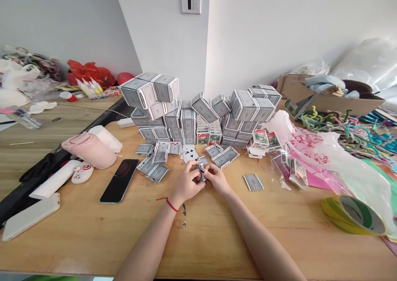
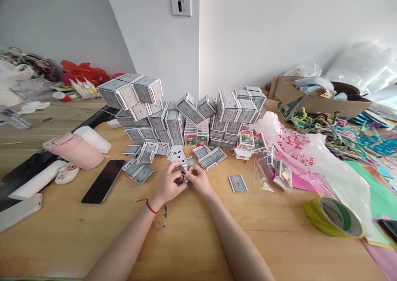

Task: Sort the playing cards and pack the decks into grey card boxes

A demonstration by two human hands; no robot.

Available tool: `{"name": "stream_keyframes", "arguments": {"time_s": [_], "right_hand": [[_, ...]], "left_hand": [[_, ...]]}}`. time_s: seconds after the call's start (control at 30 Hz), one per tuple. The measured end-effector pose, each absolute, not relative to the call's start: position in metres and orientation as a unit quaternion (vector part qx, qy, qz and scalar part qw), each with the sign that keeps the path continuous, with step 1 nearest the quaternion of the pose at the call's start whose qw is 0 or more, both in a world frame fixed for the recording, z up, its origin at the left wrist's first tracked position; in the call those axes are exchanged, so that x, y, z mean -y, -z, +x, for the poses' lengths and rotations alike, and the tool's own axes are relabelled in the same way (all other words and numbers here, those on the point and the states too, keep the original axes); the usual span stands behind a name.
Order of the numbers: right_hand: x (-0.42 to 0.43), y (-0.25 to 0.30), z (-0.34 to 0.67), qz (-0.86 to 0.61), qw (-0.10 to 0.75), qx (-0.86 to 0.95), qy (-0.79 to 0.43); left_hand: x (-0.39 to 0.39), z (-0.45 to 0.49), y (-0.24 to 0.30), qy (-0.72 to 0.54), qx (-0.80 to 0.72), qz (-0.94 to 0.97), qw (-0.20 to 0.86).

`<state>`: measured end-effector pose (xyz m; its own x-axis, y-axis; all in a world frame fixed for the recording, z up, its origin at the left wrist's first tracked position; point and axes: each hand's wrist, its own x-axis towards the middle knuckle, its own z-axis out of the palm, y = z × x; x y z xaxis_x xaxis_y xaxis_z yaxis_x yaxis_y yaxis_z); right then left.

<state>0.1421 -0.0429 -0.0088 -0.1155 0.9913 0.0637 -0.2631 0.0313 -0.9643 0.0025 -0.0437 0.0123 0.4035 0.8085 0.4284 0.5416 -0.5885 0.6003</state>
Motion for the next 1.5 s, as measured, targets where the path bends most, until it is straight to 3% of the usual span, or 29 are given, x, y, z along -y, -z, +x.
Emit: {"name": "stream_keyframes", "arguments": {"time_s": [0.37,0.83,1.1,1.33,1.5], "right_hand": [[0.042,0.013,0.142,-0.367,0.547,0.383,-0.648],[0.05,-0.006,0.139,-0.313,0.471,0.335,-0.753],[0.052,-0.004,0.133,-0.353,0.518,0.336,-0.703],[0.048,0.003,0.14,-0.398,0.6,0.379,-0.581],[0.048,-0.002,0.141,-0.419,0.607,0.43,-0.521]], "left_hand": [[0.046,0.0,-0.015,-0.324,-0.411,0.843,0.126],[0.048,0.003,-0.016,-0.328,-0.409,0.842,0.126],[0.049,0.005,-0.018,-0.309,-0.409,0.849,0.129],[0.052,0.003,-0.032,-0.359,-0.385,0.81,0.259],[0.044,0.001,-0.023,-0.342,-0.431,0.637,0.539]]}}
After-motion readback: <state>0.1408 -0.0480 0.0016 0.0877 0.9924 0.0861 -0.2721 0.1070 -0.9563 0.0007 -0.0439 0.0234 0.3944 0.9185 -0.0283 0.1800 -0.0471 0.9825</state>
